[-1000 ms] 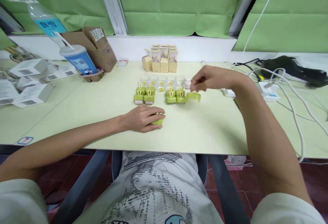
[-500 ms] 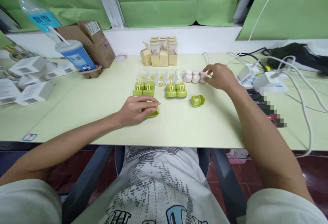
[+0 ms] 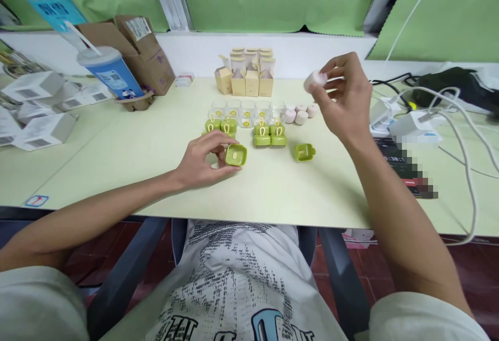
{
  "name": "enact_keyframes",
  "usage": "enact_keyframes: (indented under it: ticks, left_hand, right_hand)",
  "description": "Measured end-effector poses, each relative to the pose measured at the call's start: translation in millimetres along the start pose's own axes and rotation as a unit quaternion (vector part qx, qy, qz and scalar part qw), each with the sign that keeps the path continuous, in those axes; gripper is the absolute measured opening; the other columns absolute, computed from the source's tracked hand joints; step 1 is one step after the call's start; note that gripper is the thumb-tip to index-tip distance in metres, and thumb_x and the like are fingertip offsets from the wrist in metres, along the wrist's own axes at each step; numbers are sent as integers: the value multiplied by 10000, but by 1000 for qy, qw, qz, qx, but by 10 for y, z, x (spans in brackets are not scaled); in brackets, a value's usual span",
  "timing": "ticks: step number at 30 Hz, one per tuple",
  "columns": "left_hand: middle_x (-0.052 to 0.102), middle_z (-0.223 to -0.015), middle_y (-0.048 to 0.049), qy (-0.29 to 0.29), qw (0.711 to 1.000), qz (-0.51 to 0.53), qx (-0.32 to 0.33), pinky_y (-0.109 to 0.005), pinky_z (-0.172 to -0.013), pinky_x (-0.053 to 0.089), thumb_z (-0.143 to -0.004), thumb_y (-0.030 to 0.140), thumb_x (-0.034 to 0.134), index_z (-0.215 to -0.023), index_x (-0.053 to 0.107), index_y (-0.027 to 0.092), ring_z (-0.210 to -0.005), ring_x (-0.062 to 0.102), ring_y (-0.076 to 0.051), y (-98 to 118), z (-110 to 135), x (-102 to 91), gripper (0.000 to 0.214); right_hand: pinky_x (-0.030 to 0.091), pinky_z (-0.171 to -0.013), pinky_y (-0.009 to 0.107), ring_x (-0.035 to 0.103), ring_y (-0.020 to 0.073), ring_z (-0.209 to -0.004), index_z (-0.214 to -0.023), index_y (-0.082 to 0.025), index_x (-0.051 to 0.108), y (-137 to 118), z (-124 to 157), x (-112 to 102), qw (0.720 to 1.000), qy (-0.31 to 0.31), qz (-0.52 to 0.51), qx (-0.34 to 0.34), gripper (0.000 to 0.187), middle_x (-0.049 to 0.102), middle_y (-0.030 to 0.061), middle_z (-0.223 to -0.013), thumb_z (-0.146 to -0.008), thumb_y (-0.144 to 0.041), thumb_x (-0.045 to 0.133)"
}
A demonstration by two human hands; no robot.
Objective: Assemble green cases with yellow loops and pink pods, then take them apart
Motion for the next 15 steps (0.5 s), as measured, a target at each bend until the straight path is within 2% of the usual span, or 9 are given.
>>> enact_keyframes:
  ticks: [1, 2, 4, 6, 8, 10, 13, 15]
  left_hand:
    - [762, -1147, -56, 32, 999, -21, 9, -272, -671, 606, -921, 330, 927, -1298, 759, 226, -812, 688, -134, 12, -8, -15, 426]
    - [760, -1149, -57, 63, 997, -45, 18, -288, -695, 619, -920, 306, 912, -1311, 761, 235, -858, 703, -153, 23, -18, -37, 425]
    - [753, -1125, -52, 113, 988, -94, 36, -329, -759, 645, -905, 270, 893, -1332, 763, 250, -933, 724, -186, 46, -42, -90, 447]
    - [746, -1110, -47, 140, 980, -133, 51, -384, -848, 666, -881, 267, 893, -1339, 761, 259, -1016, 744, -223, 67, -62, -136, 477]
    - [737, -1118, -47, 142, 977, -148, 59, -432, -930, 671, -866, 273, 895, -1340, 758, 267, -1079, 752, -248, 83, -71, -155, 493]
    - [715, -1094, -42, 138, 978, -145, 58, -427, -923, 668, -857, 269, 896, -1332, 760, 268, -1060, 740, -244, 96, -68, -146, 494]
    - [678, -1078, -42, 141, 980, -132, 48, -377, -827, 649, -849, 277, 899, -1313, 765, 259, -981, 699, -217, 110, -53, -111, 483]
    - [687, -1143, -59, 135, 982, -125, 46, -388, -852, 655, -859, 291, 894, -1311, 762, 258, -1043, 707, -232, 115, -44, -96, 472]
  right_hand:
    - [642, -894, 412, 784, 262, -1051, -1204, -305, 612, -115, 77, 72, 992, -26, -126, 0, 344, 784, 133, -1291, -992, -479, 819]
    - [647, -870, 417, 793, 258, -988, -1193, -310, 618, -219, 169, 168, 971, -70, -230, 15, 382, 808, 97, -1159, -970, -505, 860]
    - [660, -825, 408, 795, 236, -871, -1171, -303, 687, -386, 374, 386, 933, -126, -335, 23, 464, 809, 18, -998, -878, -546, 952]
    - [688, -827, 402, 790, 220, -888, -1160, -295, 750, -487, 561, 592, 914, -185, -359, 34, 461, 829, 22, -1052, -875, -591, 960]
    - [711, -850, 395, 793, 220, -958, -1163, -284, 796, -533, 686, 723, 901, -215, -375, 30, 452, 838, 40, -1109, -887, -604, 958]
    - [726, -866, 390, 798, 220, -995, -1169, -277, 825, -541, 744, 774, 892, -222, -391, 29, 437, 843, 49, -1130, -897, -590, 961]
    - [738, -877, 388, 807, 201, -942, -1148, -278, 864, -521, 751, 773, 882, -233, -408, 42, 401, 856, 42, -1126, -880, -549, 991]
    - [740, -882, 390, 808, 187, -888, -1128, -277, 889, -503, 739, 766, 877, -246, -408, 52, 386, 866, 40, -1133, -861, -529, 1010]
Point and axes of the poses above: each hand's wrist, its own z-axis away from the middle knuckle, its own x-axis out of the palm, y = z × x, the point moved 1 cm from there along -z, towards the middle knuckle
